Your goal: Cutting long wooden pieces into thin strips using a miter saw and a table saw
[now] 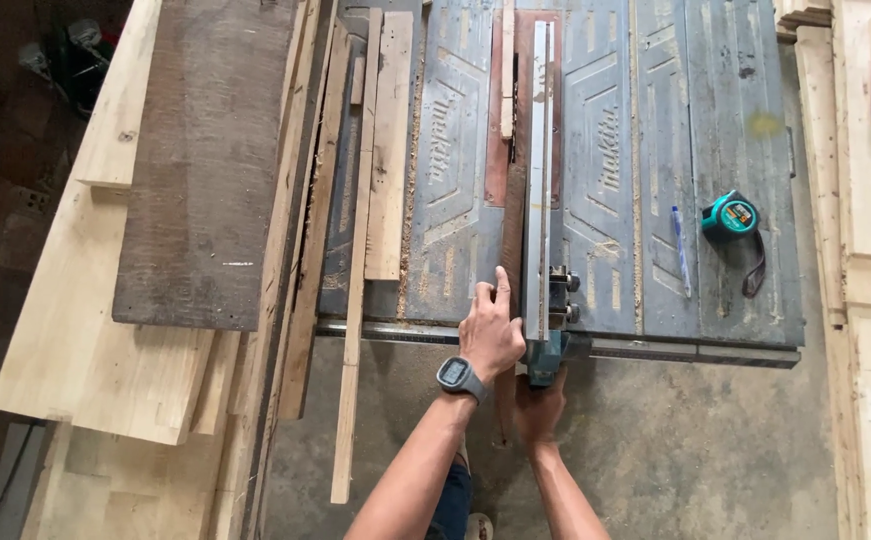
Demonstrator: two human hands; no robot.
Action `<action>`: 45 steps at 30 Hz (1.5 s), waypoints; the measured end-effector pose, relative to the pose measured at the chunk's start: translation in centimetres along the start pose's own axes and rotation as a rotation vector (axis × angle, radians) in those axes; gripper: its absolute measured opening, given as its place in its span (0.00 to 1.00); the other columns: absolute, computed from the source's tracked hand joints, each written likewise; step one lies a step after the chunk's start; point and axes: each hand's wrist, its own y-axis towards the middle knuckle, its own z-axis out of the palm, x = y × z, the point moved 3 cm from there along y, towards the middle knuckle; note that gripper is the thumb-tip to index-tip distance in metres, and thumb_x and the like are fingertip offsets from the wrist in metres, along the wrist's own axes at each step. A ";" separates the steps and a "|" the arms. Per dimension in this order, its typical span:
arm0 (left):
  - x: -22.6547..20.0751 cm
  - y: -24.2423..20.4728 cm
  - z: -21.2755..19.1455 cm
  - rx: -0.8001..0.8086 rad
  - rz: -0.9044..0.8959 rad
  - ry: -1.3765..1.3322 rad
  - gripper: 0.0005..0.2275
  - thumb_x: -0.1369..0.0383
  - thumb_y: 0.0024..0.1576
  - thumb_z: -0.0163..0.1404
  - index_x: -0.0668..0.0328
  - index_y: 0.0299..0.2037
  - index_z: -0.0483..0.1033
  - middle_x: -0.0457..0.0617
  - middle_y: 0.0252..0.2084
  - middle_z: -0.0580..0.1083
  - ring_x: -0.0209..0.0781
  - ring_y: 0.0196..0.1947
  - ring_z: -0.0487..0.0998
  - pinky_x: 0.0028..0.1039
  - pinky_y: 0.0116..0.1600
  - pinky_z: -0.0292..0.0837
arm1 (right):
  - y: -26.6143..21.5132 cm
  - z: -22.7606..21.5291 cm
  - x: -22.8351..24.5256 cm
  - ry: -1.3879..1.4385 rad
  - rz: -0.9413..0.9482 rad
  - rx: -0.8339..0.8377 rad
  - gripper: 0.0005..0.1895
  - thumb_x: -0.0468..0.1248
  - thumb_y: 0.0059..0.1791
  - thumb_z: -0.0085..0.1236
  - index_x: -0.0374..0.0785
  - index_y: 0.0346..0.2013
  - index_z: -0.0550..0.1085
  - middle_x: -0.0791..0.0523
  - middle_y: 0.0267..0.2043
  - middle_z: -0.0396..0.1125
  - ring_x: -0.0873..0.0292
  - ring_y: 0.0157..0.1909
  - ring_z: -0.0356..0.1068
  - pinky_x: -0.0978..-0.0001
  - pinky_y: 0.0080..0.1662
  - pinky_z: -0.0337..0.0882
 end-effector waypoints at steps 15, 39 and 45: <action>-0.3 0.1 -0.4 0.020 -0.038 -0.105 0.37 0.68 0.56 0.47 0.56 0.77 0.44 0.58 0.49 0.61 0.57 0.43 0.71 0.45 0.37 0.79 | 0.9 1.1 -3.9 -0.140 -0.023 0.001 0.38 0.45 0.47 0.65 0.37 0.67 0.59 0.42 0.40 0.75 0.31 0.41 0.73 0.45 0.34 0.65; -2.9 2.3 -2.4 -0.071 -0.172 -0.041 0.39 0.38 0.51 0.50 0.41 0.73 0.58 0.60 0.53 0.64 0.51 0.46 0.71 0.35 0.34 0.79 | 1.1 1.2 -4.1 -0.139 0.048 0.002 0.39 0.42 0.46 0.65 0.37 0.68 0.59 0.43 0.37 0.75 0.32 0.36 0.73 0.45 0.32 0.62; -3.8 2.4 -3.6 0.017 -0.189 -0.004 0.39 0.41 0.55 0.49 0.46 0.74 0.55 0.62 0.53 0.65 0.59 0.49 0.70 0.47 0.41 0.77 | 1.2 1.0 -3.5 -0.132 -0.005 -0.013 0.34 0.42 0.46 0.65 0.36 0.63 0.63 0.44 0.34 0.75 0.35 0.33 0.74 0.48 0.31 0.62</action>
